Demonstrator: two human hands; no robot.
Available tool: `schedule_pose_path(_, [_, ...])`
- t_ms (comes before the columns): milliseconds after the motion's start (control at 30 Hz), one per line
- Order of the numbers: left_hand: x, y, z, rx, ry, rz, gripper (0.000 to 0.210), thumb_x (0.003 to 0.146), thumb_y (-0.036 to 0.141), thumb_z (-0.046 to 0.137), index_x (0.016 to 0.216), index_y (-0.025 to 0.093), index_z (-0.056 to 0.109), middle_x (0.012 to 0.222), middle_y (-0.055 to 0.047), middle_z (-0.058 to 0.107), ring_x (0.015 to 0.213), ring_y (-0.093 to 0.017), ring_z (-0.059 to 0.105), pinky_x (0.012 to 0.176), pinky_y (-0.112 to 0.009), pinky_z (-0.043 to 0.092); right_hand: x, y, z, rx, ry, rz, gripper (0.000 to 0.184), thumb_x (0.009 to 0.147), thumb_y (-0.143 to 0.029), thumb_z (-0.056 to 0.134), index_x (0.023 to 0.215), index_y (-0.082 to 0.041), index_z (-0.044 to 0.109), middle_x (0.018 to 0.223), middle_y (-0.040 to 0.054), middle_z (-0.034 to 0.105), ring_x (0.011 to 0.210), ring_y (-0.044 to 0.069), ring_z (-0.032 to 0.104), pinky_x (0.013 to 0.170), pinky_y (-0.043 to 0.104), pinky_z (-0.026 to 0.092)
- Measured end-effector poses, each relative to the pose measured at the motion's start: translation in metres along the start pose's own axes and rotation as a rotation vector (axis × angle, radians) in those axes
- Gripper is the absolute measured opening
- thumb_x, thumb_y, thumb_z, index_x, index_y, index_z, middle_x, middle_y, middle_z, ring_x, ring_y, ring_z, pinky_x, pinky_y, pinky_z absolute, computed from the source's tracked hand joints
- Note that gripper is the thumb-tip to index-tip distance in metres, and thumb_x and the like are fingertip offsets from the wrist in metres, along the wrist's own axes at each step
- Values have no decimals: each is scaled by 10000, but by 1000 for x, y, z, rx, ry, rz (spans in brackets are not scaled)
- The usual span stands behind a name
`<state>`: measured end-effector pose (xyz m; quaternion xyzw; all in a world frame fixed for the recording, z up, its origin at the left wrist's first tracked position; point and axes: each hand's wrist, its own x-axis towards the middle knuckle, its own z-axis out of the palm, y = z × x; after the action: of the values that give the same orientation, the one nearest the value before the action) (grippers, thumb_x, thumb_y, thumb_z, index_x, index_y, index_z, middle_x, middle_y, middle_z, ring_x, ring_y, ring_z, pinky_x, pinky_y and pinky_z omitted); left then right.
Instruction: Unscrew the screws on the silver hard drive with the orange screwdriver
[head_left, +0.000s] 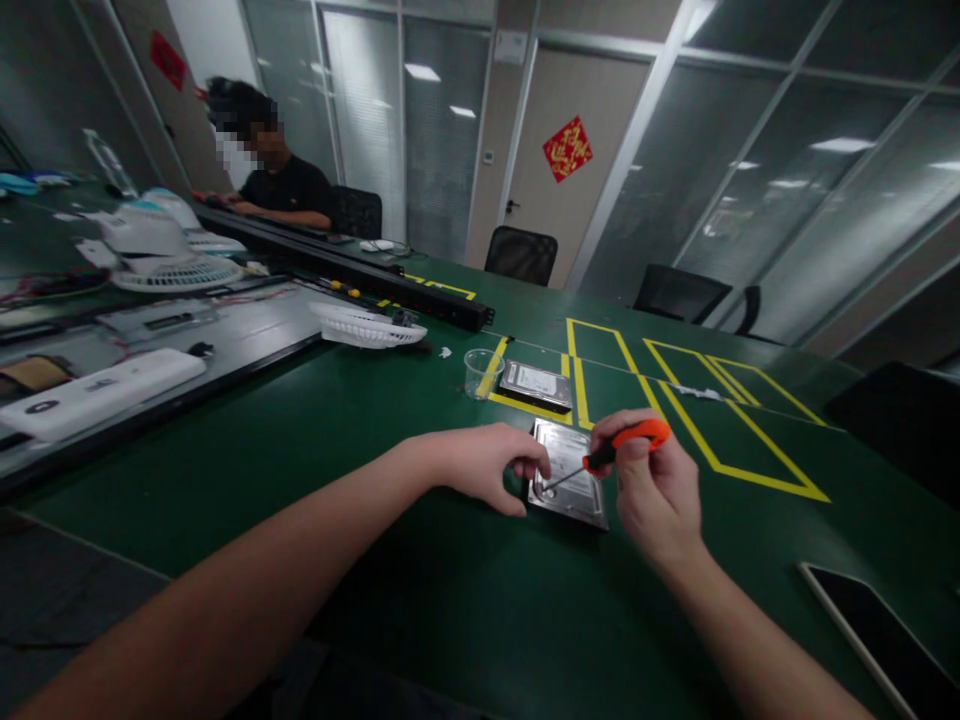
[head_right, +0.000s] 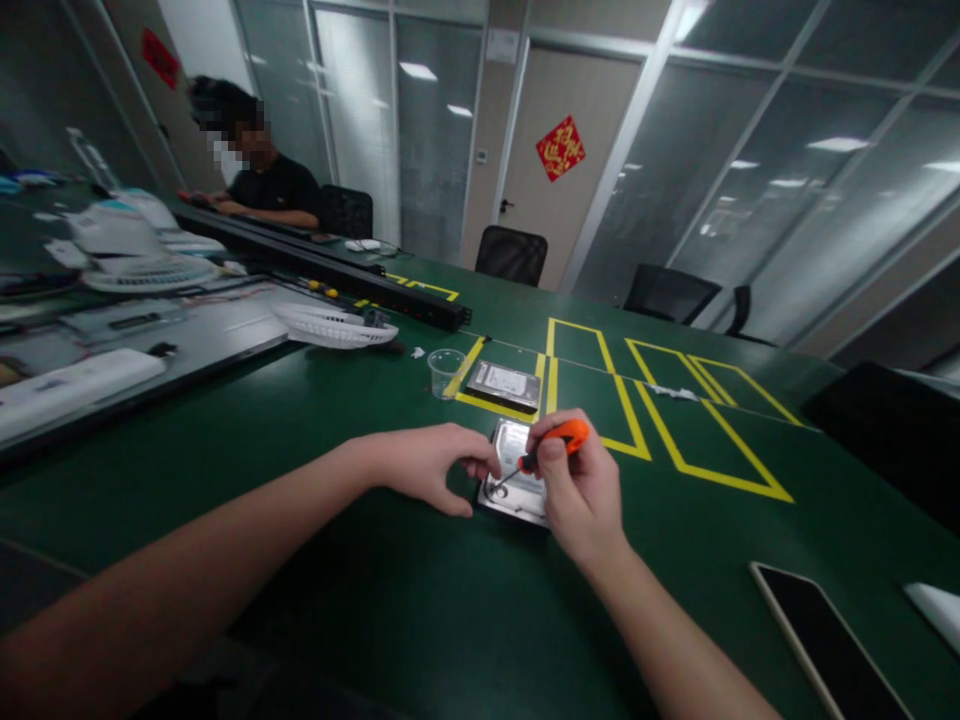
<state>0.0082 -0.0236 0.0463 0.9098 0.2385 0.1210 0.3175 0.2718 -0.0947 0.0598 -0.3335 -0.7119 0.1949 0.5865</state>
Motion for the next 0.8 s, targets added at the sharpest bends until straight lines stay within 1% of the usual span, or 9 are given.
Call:
schedule_pose_path(67, [0,2,0,40,-20,-17,588,926,191,1141,1445,197,866,1285,-73,851,1130,-265,814,982,-346,621,-2,0,2,-6,-10,-15,552,1255,-807,754,1075,-289,809,908,35,775,737,212,716,626,355,577])
schedule_pose_path(133, [1,2,1,67,-18,-17,536,957,194,1120,1426,199,862,1253,-62,836,1098,-259,799,958,-341,599,-2,1,4,-9,-20,-20,543,1262,-791,753,1068,-288,807,901,32,778,734,210,721,626,352,571])
schedule_pose_path(367, [4,-3,5,41,12,-18,457,957,167,1103,1335,200,848,1166,-31,797,1040,-240,756,902,-322,559,-4,1,6,-33,-52,-21,539,1275,-772,743,1062,-281,804,915,29,788,724,203,739,638,352,589])
schedule_pose_path(533, [5,-2,6,31,10,-19,455,962,166,1113,1324,198,839,1138,-20,782,1026,-231,755,891,-316,553,-6,3,5,-68,-78,15,587,1262,-830,715,1074,-281,803,918,37,780,726,216,721,645,370,599])
schedule_pose_path(700, [5,-3,7,16,18,-20,467,959,166,1112,1337,194,840,1152,-30,796,1043,-242,770,900,-324,567,-7,7,6,-70,-105,11,554,1269,-796,729,1075,-283,810,914,25,764,734,213,724,653,365,595])
schedule_pose_path(800, [4,-3,7,16,26,-19,443,957,178,1108,1308,202,838,1136,-27,796,1022,-240,764,892,-327,565,-8,8,6,-78,-121,25,551,1271,-803,718,1095,-288,802,911,20,761,739,215,721,658,363,590])
